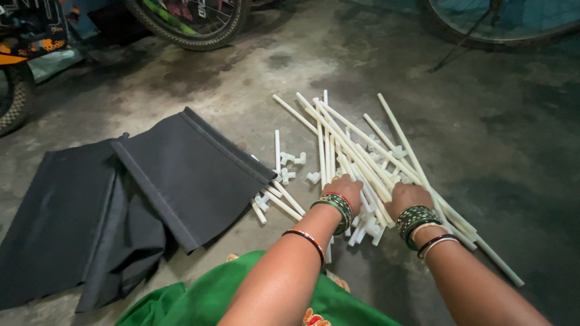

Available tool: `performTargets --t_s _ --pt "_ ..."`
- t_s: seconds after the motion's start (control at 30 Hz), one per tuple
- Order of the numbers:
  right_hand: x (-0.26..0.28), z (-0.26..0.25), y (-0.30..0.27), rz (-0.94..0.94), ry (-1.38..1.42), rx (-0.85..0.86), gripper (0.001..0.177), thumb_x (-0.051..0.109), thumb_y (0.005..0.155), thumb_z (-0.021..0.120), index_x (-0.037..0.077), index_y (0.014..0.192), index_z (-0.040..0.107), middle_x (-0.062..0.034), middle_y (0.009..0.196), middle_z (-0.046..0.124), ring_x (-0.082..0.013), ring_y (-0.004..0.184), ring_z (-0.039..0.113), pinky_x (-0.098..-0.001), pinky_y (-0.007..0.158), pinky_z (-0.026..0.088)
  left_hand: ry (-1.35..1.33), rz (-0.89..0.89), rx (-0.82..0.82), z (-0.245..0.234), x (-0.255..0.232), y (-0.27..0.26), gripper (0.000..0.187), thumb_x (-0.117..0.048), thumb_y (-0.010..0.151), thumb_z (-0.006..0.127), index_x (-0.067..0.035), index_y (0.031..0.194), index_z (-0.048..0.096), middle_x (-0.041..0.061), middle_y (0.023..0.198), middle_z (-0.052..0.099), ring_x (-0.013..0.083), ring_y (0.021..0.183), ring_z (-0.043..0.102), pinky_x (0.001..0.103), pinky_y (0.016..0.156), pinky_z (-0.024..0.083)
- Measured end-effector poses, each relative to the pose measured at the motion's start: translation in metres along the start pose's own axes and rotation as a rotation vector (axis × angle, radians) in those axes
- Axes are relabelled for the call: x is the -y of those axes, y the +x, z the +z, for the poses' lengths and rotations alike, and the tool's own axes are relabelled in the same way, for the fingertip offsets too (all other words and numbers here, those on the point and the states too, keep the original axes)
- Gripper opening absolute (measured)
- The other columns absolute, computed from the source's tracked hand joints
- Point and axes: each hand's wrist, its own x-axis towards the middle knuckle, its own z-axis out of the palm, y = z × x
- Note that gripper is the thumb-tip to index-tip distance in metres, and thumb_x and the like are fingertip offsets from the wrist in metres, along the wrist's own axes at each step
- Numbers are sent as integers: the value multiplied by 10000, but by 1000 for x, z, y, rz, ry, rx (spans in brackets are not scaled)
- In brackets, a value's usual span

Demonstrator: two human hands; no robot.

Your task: The person assembles white plastic rods and T-shaped connectors into small frame-like structures on the floor. They repeatedly connect and disconnect pieces, then handle black fabric panels and a long white rod, inserting the rod into a fabric sleeve.

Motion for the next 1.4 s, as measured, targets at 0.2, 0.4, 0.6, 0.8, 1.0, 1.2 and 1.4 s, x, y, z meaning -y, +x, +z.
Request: performTargets --t_s 0.2,0.4,0.6,0.8,1.0,1.2,1.4 --pt "1 -6 4 99 68 191 459 386 828 798 81 1168 755 -162 1226 728 -310 1156 701 -420 1000 570 22 26 -48 3 5 -2 360 -238 898 697 -151 1247 678 180 1257 623 371 1193 625 484 993 527" --pt "-4 8 6 74 143 130 378 300 862 728 82 1169 706 -178 1198 725 -330 1149 692 -455 1003 549 -7 9 -11 0 1 -6 417 -276 862 740 -148 1250 654 181 1283 587 372 1215 585 486 997 502" --pt "-7 10 2 -11 372 -70 318 301 926 651 51 1122 636 -231 1085 721 -406 1060 678 -518 924 532 -250 -62 14 17 -13 3 497 -381 893 729 -138 1312 617 206 1337 586 399 1271 574 485 1053 477" --pt "5 -7 -7 -130 634 -267 258 294 985 558 57 1083 582 -253 996 700 -461 979 653 -564 837 500 -949 -449 -275 26 -39 49 794 -398 904 762 -4 1476 378 292 1375 573 412 1295 565 445 1101 430" --pt "-14 -36 -8 -183 787 -91 270 273 969 523 80 1147 582 -232 971 725 -416 949 674 -511 833 521 -1143 -542 -436 22 -63 65 769 -122 714 913 76 1299 454 272 1179 678 358 1074 703 395 936 570" --pt "-103 -13 28 -452 814 -288 325 285 974 515 74 1109 721 -168 1165 712 -355 1137 633 -472 1012 469 -1531 -637 -329 10 -95 62 547 76 774 695 54 1244 415 249 1094 679 362 847 777 466 637 672" --pt "-276 60 60 328 49 -152 512 492 921 673 61 1177 778 -197 1305 719 -354 1251 651 -423 1119 510 -1620 -440 -35 28 -119 59 572 145 826 590 -58 1305 352 245 1085 648 406 791 740 514 557 641"
